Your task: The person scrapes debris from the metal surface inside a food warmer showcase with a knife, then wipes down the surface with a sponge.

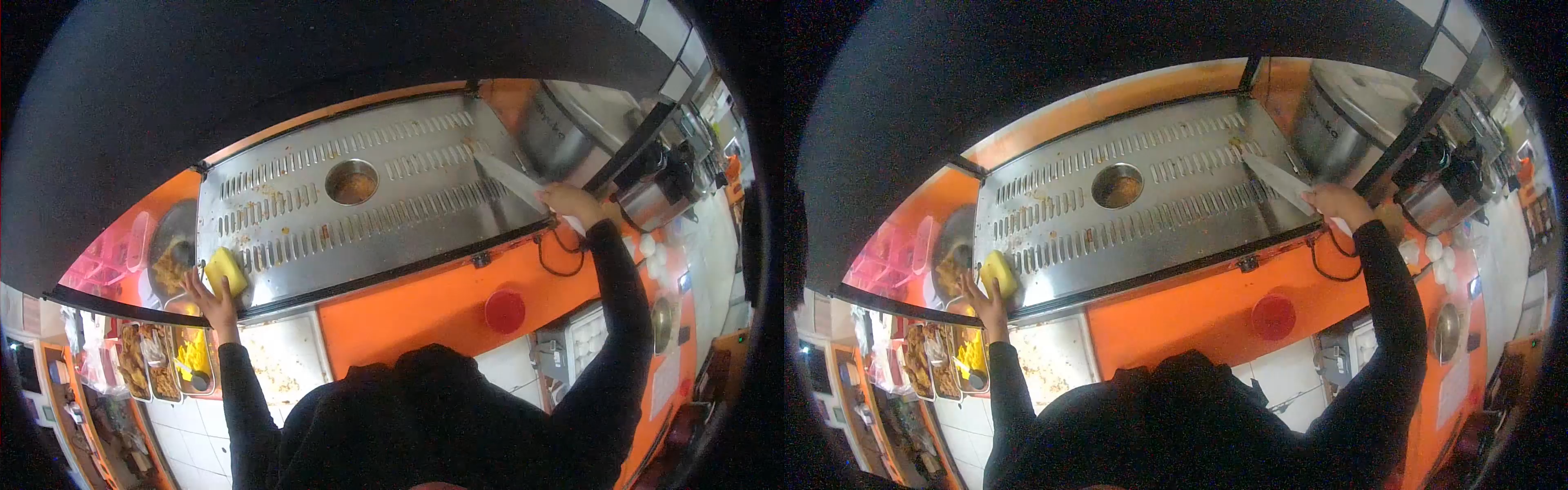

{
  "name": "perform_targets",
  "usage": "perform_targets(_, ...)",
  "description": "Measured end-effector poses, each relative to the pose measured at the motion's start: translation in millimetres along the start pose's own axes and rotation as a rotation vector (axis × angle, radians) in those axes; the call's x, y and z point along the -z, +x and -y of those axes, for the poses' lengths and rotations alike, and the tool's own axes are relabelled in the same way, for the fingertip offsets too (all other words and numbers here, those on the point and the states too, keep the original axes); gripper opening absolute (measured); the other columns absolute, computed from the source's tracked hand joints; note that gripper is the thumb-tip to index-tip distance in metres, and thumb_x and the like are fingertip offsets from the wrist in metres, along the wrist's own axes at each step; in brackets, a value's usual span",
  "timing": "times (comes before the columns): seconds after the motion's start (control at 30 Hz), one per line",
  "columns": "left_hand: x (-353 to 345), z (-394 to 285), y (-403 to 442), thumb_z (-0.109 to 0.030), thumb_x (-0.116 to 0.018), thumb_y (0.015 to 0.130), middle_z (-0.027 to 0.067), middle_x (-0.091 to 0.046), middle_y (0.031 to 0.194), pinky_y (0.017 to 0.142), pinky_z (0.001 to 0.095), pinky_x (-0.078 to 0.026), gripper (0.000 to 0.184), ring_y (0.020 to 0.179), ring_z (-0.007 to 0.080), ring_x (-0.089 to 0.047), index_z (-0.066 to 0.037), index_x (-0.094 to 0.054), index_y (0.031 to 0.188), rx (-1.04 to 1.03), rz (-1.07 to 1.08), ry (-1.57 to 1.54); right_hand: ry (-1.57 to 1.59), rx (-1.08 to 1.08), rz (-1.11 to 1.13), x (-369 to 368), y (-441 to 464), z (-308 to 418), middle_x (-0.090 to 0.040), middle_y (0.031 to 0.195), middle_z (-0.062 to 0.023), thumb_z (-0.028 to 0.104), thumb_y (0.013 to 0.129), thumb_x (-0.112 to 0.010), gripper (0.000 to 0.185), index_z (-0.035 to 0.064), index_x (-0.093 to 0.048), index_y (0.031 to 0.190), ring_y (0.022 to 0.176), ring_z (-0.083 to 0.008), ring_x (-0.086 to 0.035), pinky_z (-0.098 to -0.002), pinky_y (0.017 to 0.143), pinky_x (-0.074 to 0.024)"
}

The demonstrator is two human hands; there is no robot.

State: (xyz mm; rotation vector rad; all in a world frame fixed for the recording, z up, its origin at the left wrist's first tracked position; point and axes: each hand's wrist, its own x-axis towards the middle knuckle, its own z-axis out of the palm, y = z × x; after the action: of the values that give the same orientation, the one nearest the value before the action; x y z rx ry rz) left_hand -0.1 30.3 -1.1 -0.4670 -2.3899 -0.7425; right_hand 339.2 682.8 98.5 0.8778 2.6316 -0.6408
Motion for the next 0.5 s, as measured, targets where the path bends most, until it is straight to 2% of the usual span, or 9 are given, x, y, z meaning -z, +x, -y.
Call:
perform_targets(0.07,-1,1,0,-0.037,-0.064,0.087,0.0211,-0.026,0.150,0.114,0.0533,-0.016,0.065,0.142,0.0430,-0.014,-0.008,-0.038,0.140,-0.014,-0.007,0.012,-0.019,-0.055,0.026,0,14,-2,-0.059,0.065,-0.0126,0.044,0.097,-0.043,0.046,0.0018,-0.058,0.088,0.054,-0.0255,-0.059,-0.0420,0.053,-0.0462)
perform_targets(0.17,-2,2,-2,-0.036,-0.064,0.087,0.0210,-0.026,0.150,0.114,0.0532,-0.015,0.065,0.142,0.0423,-0.013,-0.009,-0.038,0.140,0.007,-0.009,0.024,0.167,-0.253,0.016,-1,15,32,-0.055,0.060,-0.0122,0.041,0.097,-0.045,0.042,0.0009,-0.055,0.095,0.049,-0.0240,-0.057,-0.0420,0.045,-0.0446)
perform_targets(0.27,-2,2,-1,-0.036,-0.064,0.087,0.0210,-0.026,0.150,0.114,0.0530,-0.015,0.065,0.142,0.0420,-0.013,-0.009,-0.038,0.140,0.021,0.000,0.001,0.303,-0.217,-0.045,-18,43,32,-0.053,0.061,-0.0129,0.039,0.097,-0.047,0.039,0.0003,-0.052,0.099,0.043,-0.0228,-0.054,-0.0412,0.038,-0.0424)
perform_targets(0.37,2,-6,0,-0.034,-0.065,0.086,0.0213,-0.025,0.150,0.114,0.0524,-0.015,0.066,0.143,0.0416,-0.013,-0.008,-0.038,0.140,0.040,0.014,0.002,0.338,-0.179,-0.167,-19,43,39,-0.055,0.064,-0.0156,0.038,0.097,-0.049,0.039,-0.0014,-0.053,0.099,0.038,-0.0262,-0.051,-0.0415,0.038,-0.0420)
perform_targets(0.47,-1,1,0,-0.033,-0.065,0.086,0.0206,-0.024,0.151,0.115,0.0518,-0.015,0.066,0.143,0.0415,-0.012,-0.007,-0.038,0.139,0.022,0.005,-0.002,0.234,-0.088,-0.345,-14,21,24,-0.060,0.072,-0.0194,0.038,0.096,-0.050,0.042,-0.0030,-0.056,0.098,0.050,-0.0317,-0.059,-0.0441,0.049,-0.0464)
perform_targets(0.5,-1,2,0,-0.033,-0.065,0.086,0.0203,-0.024,0.151,0.115,0.0518,-0.015,0.065,0.143,0.0416,-0.012,-0.007,-0.038,0.139,0.031,0.008,-0.019,0.190,-0.101,-0.323,-11,10,22,-0.061,0.074,-0.0202,0.039,0.096,-0.050,0.043,-0.0033,-0.057,0.098,0.056,-0.0327,-0.060,-0.0446,0.054,-0.0468)
